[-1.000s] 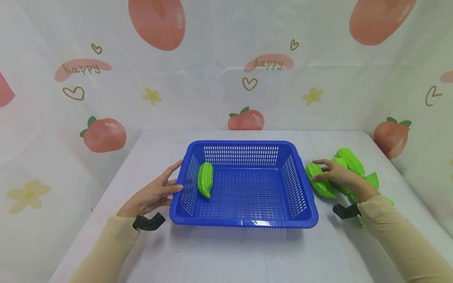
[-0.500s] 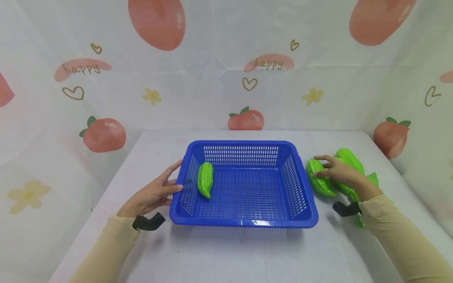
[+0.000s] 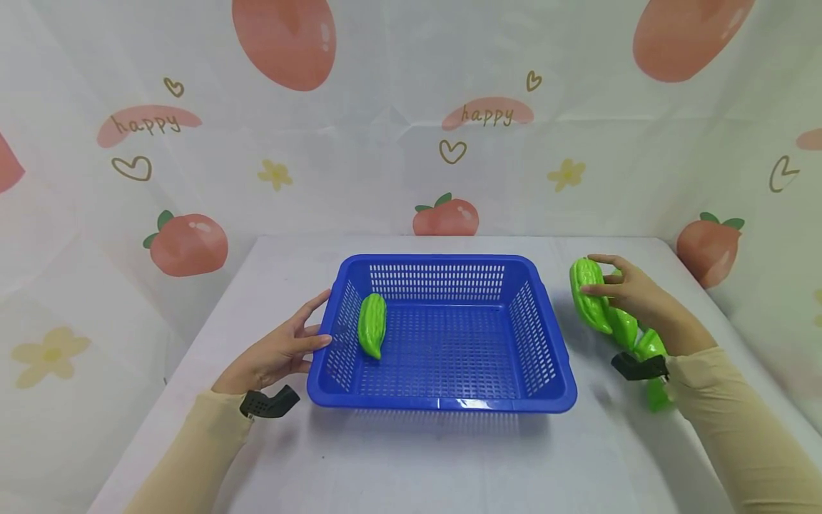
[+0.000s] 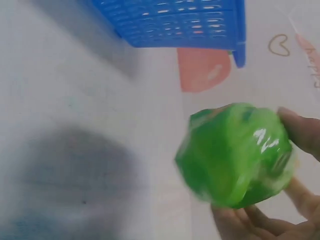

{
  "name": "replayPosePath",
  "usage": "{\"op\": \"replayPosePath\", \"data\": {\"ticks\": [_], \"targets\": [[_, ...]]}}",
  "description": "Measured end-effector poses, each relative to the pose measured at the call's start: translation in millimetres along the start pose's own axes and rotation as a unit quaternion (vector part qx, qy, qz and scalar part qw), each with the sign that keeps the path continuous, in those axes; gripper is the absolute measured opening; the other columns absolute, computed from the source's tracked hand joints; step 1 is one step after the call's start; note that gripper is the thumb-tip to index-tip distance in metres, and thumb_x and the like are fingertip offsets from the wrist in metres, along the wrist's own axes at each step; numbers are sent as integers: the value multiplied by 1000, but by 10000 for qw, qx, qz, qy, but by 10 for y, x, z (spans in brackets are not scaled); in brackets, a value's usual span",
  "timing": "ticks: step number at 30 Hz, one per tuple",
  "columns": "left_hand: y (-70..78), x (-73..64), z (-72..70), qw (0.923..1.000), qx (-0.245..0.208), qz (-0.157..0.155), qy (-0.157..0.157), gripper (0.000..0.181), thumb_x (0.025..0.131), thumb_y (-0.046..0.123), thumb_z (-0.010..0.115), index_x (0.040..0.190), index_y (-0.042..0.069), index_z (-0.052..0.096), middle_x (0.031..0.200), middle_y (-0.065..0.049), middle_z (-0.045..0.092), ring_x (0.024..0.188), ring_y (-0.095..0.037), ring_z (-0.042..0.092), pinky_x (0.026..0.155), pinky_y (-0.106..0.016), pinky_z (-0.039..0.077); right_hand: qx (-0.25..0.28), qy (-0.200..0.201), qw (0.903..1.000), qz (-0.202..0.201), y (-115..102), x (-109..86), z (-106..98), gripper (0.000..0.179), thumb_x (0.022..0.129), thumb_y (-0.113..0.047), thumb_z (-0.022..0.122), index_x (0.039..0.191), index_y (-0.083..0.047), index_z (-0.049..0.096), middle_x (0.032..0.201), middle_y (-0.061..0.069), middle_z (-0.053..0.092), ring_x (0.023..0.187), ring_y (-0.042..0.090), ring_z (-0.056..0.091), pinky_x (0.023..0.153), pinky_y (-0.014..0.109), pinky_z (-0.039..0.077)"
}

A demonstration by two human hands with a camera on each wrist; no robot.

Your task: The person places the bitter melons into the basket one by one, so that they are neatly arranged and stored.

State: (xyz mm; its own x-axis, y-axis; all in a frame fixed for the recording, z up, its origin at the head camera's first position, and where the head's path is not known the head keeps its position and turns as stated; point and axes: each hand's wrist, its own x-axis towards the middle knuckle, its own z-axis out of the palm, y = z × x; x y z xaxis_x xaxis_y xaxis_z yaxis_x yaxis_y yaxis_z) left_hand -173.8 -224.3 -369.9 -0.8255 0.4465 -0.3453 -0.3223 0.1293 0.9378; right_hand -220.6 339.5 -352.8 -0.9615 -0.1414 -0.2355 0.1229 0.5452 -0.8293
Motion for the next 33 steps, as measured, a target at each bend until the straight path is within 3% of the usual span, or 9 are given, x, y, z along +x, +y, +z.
{"op": "replayPosePath", "data": {"ticks": [4, 6, 9, 11, 13, 17, 25, 33], "targets": [[-7, 5, -4, 10000, -8, 5, -23, 87, 95, 14, 61, 153, 45, 4, 154, -23, 30, 112, -38, 63, 88, -53, 54, 346, 264, 9989, -175, -74, -5, -27, 89, 93, -32, 65, 157, -18, 5, 155, 35, 5, 141, 51, 18, 110, 67, 23], [-11, 9, -6, 10000, 9, 3, -24, 87, 95, 15, 61, 153, 45, 4, 154, -23, 30, 112, -37, 63, 88, -53, 54, 578, 381, 9972, -280, -125, -2, -42, 86, 94, -31, 64, 157, -24, 5, 156, 33, 6, 141, 45, 22, 111, 66, 21], [-16, 15, -9, 10000, 46, 24, -28, 87, 95, 15, 61, 153, 45, 4, 154, -23, 30, 112, -37, 63, 88, -53, 54, 1137, 547, 9910, -448, -229, -2, -65, 80, 95, -27, 62, 155, -32, 10, 147, 25, 27, 127, 22, 46, 115, 60, 19], [-18, 17, -10, 10000, 59, 44, -31, 87, 95, 15, 61, 153, 45, 5, 154, -23, 30, 112, -36, 63, 88, -53, 54, 1674, 627, 9820, -610, -304, -3, -81, 75, 95, -23, 62, 153, -33, 15, 133, 13, 43, 111, 8, 54, 115, 46, 30], [-20, 18, -11, 10000, 57, 56, -34, 87, 95, 15, 62, 153, 45, 5, 153, -23, 31, 112, -36, 63, 88, -53, 54, 2103, 688, 9720, -793, -393, -8, -87, 71, 95, -19, 62, 149, -32, 20, 117, -1, 49, 98, 0, 58, 106, 31, 43], [-23, 20, -9, 10000, 58, 59, -10, 87, 95, 15, 62, 153, 45, 5, 153, -24, 32, 111, -37, 63, 88, -53, 54, 2429, 808, 9611, -1042, -594, -20, -48, 67, 93, -14, 64, 146, -30, 25, 106, -8, 56, 93, 1, 61, 77, 13, 50], [-12, 18, 0, 10000, 15, 47, 2, 88, 94, 14, 63, 153, 45, 5, 153, -24, 31, 112, -37, 63, 88, -54, 53, 2966, 441, 9396, -1653, -947, -37, 221, 60, 91, -1, 62, 140, -23, 34, 102, -2, 64, 92, 7, 64, 78, 17, 55], [-10, 17, 0, 10000, -55, 36, -14, 88, 94, 13, 63, 153, 45, 5, 153, -25, 30, 112, -36, 63, 89, -54, 53, 2947, 97, 9430, -1546, -1179, 18, 507, 63, 93, -5, 62, 144, -23, 30, 114, 5, 54, 99, 8, 62, 85, 17, 54]]}}
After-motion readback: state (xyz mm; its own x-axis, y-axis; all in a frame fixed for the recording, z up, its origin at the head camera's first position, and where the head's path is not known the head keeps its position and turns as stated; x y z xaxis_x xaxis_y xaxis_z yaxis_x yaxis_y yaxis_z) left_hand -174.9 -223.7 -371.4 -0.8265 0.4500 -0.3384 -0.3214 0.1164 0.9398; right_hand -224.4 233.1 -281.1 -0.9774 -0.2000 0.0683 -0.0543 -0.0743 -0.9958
